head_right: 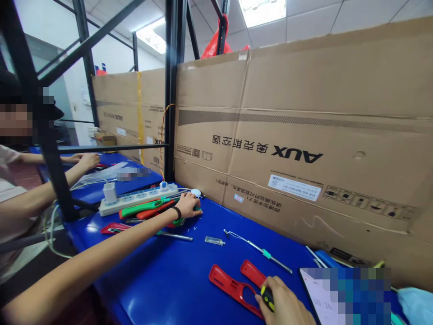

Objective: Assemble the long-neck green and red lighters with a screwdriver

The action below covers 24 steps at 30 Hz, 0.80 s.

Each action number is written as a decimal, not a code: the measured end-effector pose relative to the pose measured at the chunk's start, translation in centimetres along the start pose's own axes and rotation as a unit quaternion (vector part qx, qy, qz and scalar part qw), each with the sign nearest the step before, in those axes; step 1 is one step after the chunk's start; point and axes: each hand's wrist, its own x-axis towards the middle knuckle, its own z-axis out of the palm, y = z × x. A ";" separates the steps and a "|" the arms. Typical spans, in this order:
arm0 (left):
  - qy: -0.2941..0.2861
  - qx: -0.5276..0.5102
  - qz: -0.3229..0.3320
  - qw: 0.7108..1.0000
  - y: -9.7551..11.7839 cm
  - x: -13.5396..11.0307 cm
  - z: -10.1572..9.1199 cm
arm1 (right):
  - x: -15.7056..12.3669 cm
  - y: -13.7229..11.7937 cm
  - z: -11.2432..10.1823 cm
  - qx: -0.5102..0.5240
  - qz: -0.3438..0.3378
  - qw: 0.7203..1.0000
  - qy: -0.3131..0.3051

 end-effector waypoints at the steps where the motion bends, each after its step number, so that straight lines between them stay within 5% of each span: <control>1: 0.000 0.003 0.001 1.000 0.2 0.2 0.4 | -0.1 -0.3 0.0 -0.002 -0.003 1.000 -0.006; 9: 0.003 -0.016 0.074 0.997 1.6 0.3 0.7 | -0.5 -3.7 -0.7 -0.029 -0.015 0.999 -0.042; 18: 0.003 -0.080 0.136 0.987 10.0 4.0 1.8 | -0.6 -6.5 -2.1 0.046 -0.086 0.991 -0.091; 24: -0.019 -0.138 0.194 0.971 13.3 3.7 1.6 | -0.5 -6.1 -2.3 0.043 -0.093 0.991 -0.087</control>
